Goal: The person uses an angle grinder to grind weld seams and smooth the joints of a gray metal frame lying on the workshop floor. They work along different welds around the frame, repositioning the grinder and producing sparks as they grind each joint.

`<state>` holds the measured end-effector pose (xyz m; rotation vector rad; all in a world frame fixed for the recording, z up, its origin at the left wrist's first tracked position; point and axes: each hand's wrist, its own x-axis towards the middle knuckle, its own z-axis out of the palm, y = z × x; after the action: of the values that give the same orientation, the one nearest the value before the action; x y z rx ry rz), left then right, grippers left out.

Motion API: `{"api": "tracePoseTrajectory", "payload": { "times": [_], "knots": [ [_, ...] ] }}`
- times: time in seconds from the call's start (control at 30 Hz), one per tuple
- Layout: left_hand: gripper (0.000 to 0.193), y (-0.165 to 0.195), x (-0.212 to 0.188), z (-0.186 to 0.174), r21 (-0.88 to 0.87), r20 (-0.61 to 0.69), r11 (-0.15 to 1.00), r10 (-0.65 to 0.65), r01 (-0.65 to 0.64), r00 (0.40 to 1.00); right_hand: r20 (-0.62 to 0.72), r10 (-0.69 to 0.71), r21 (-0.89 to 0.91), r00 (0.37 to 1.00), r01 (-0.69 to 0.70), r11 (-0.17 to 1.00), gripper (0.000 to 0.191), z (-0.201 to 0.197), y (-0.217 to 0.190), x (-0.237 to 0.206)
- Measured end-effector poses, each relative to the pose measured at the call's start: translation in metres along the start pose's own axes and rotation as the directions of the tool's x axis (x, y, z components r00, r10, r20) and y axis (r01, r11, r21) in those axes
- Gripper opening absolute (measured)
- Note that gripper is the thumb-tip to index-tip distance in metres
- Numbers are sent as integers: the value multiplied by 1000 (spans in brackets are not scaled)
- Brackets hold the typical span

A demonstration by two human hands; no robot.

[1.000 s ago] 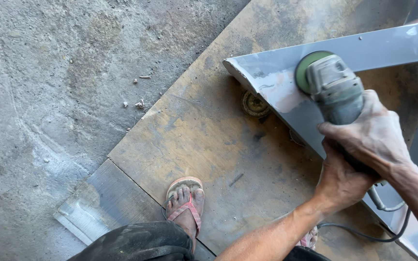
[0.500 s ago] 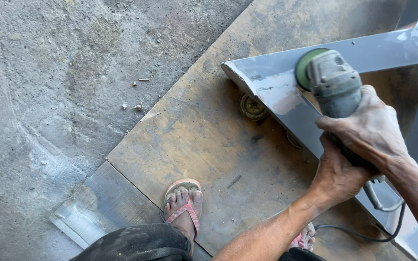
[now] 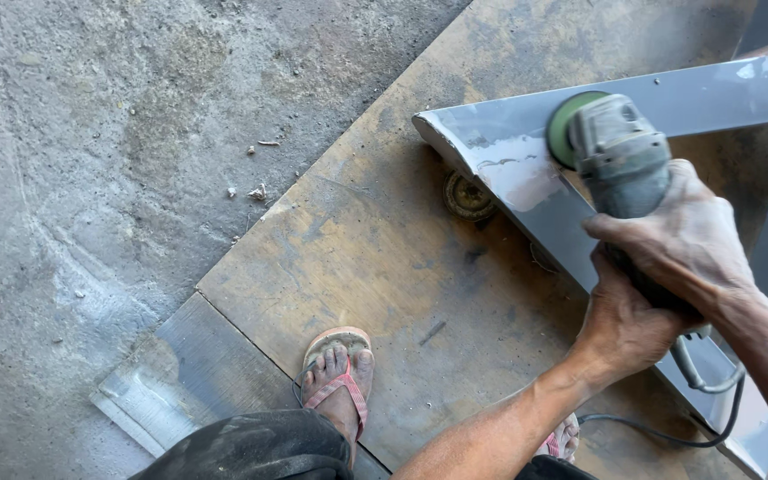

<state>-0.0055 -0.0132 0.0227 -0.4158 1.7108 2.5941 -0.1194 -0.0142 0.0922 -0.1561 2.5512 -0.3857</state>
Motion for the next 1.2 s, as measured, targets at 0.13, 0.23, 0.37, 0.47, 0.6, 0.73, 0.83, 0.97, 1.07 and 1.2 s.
{"api": "tracePoseTrajectory", "payload": {
  "times": [0.13, 0.23, 0.37, 0.47, 0.6, 0.73, 0.83, 0.97, 1.07, 1.2],
  "knots": [
    [86, 6, -2, -3, -42, -73, 999, 27, -30, 997, 11, -5, 19, 1000, 4, 1000, 78, 1, -3, -2],
    [67, 2, -12, -10, 170, -164, 975, 169, -141, 972, 103, -28, -17, 994, 30, 999, 78, 11, -19, -3],
    [45, -8, -19, -18, 776, -61, 580, 459, -247, 886, 143, -78, -52, 987, 86, 995, 77, 21, -32, -2],
    [45, -7, -12, -11, 702, -14, 670, 353, -242, 935, 96, -87, -39, 992, 91, 995, 79, 14, -21, 0],
    [80, 4, -7, 5, -94, -46, 993, 69, -73, 997, -8, -23, -34, 1000, 23, 999, 79, 0, 3, -6],
    [86, 5, -10, 3, -15, -89, 996, 86, -87, 992, -9, -18, -37, 1000, 18, 999, 77, 2, 6, -9],
    [75, -1, -16, -9, 101, -121, 990, 112, -100, 986, 65, -39, -4, 997, 40, 999, 76, 12, -10, -6],
    [67, -4, -20, -13, -13, -225, 976, 208, -217, 952, 119, -86, -1, 989, 87, 996, 76, 19, -28, -5],
    [61, -1, -9, -11, -1, -153, 987, 159, -161, 975, 82, -64, -4, 995, 65, 998, 75, 12, -25, -2],
    [96, 1, -3, -2, -43, -94, 998, 31, -36, 995, -11, -12, 63, 1000, 12, 998, 82, -1, 3, -4]
  ]
}}
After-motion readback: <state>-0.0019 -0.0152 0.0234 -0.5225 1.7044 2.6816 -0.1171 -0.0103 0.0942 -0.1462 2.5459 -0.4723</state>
